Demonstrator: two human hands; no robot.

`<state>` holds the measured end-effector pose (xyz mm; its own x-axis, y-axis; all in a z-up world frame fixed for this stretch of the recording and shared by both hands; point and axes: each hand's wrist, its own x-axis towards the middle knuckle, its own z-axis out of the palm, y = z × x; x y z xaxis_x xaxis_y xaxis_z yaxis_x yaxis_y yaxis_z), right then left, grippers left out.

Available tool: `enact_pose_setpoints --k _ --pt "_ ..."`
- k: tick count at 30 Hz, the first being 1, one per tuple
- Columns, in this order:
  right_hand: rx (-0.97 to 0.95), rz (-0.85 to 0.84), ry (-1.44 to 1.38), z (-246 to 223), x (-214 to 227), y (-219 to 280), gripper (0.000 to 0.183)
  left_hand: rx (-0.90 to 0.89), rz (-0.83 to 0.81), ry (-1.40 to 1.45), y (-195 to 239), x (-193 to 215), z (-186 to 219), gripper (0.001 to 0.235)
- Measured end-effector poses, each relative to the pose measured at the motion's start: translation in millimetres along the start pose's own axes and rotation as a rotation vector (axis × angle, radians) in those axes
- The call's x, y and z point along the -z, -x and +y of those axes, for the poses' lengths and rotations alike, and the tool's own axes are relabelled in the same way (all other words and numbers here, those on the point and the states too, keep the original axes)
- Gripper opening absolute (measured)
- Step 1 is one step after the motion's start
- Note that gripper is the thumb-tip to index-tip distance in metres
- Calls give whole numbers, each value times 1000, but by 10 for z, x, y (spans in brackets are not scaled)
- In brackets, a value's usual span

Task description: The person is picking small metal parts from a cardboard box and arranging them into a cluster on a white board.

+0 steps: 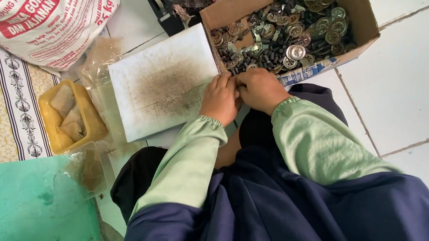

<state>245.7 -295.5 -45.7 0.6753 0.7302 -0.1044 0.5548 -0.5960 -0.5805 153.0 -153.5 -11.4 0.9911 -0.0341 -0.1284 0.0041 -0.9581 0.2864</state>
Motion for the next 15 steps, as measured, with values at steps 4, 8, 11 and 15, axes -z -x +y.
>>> enact_pose_setpoints --k 4,8,11,15 --pt "-103 -79 -16 165 22 -77 34 -58 -3 -60 -224 12 9 40" --pt "-96 -124 6 139 107 -134 34 -73 58 -22 -380 -384 -212 37" --pt "-119 -151 -20 192 78 -231 35 -82 133 12 -424 -512 -280 34" --pt "-164 -205 -15 341 136 -361 33 -113 269 62 -414 -588 -332 31"
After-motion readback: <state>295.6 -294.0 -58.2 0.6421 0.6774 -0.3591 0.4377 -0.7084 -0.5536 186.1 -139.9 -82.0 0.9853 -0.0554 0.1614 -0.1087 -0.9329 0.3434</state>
